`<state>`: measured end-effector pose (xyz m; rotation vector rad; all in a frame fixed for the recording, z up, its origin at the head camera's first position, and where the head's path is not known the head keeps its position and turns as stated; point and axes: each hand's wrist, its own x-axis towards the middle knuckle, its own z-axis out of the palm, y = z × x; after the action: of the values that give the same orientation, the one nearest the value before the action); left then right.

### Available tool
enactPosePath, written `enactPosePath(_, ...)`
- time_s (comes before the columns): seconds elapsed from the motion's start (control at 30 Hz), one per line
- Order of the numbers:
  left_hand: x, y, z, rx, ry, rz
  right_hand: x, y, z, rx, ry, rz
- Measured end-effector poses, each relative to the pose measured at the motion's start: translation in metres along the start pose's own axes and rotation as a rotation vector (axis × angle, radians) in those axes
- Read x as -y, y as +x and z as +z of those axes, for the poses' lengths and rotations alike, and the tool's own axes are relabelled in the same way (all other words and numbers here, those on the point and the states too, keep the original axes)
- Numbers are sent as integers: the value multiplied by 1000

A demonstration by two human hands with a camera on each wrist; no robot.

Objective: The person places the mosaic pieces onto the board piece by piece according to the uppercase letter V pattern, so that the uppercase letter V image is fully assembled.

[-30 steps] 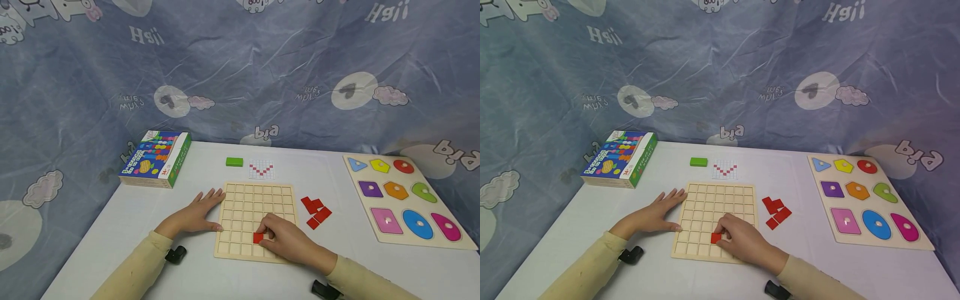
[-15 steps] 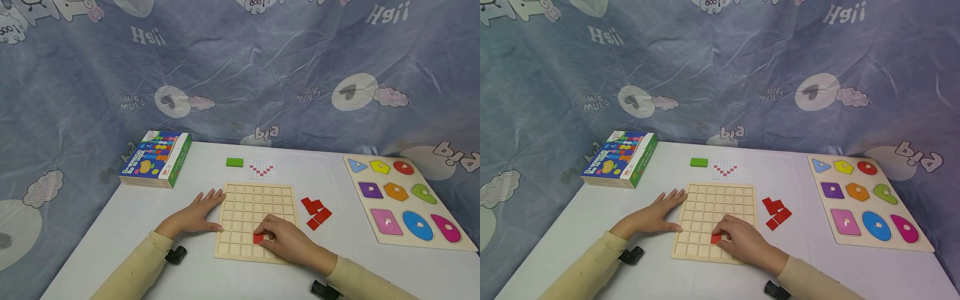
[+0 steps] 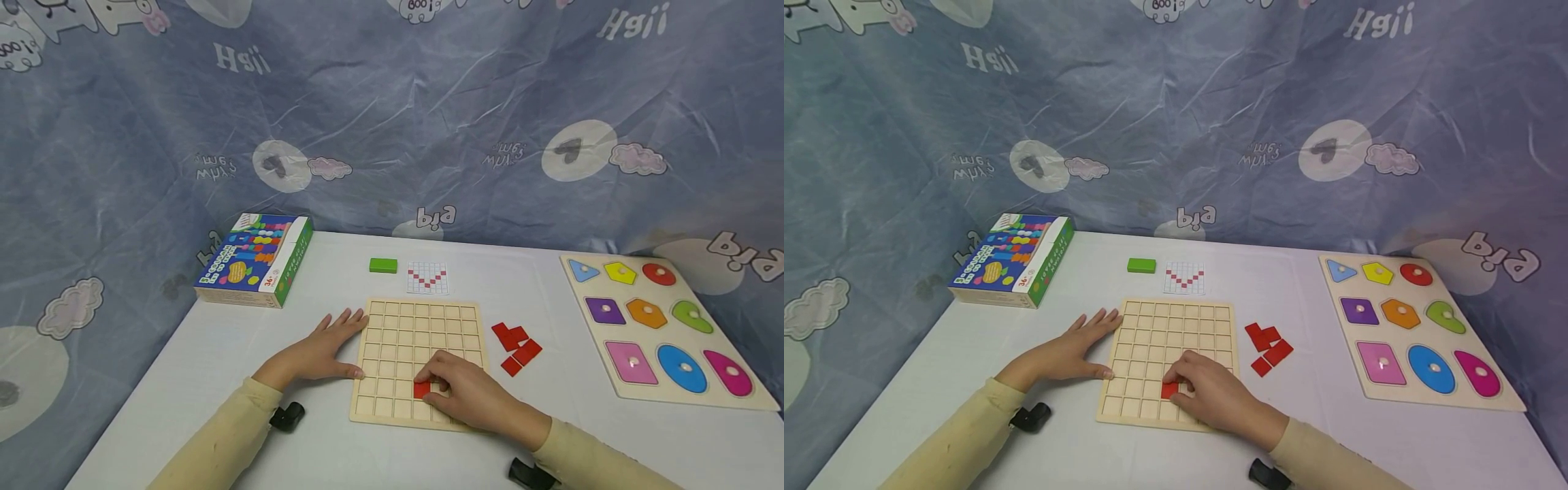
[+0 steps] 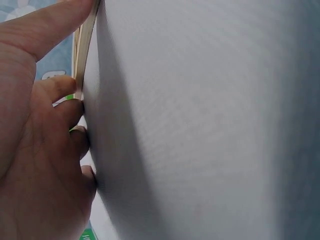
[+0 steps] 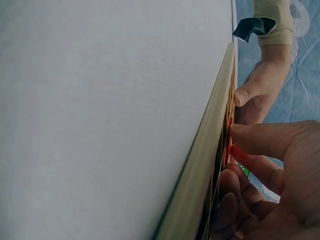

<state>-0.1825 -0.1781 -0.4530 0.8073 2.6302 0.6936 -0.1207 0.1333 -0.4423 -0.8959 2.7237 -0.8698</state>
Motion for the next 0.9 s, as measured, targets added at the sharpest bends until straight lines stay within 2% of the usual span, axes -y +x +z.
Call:
enactPosePath(0.57,-3,0,-1,1,0,-8,-5,-10,-8,-47,83,-2)
enactPosePath(0.9,-3,-1,-2,8,-4,-9,-6,-9,-8,-23,100,-1)
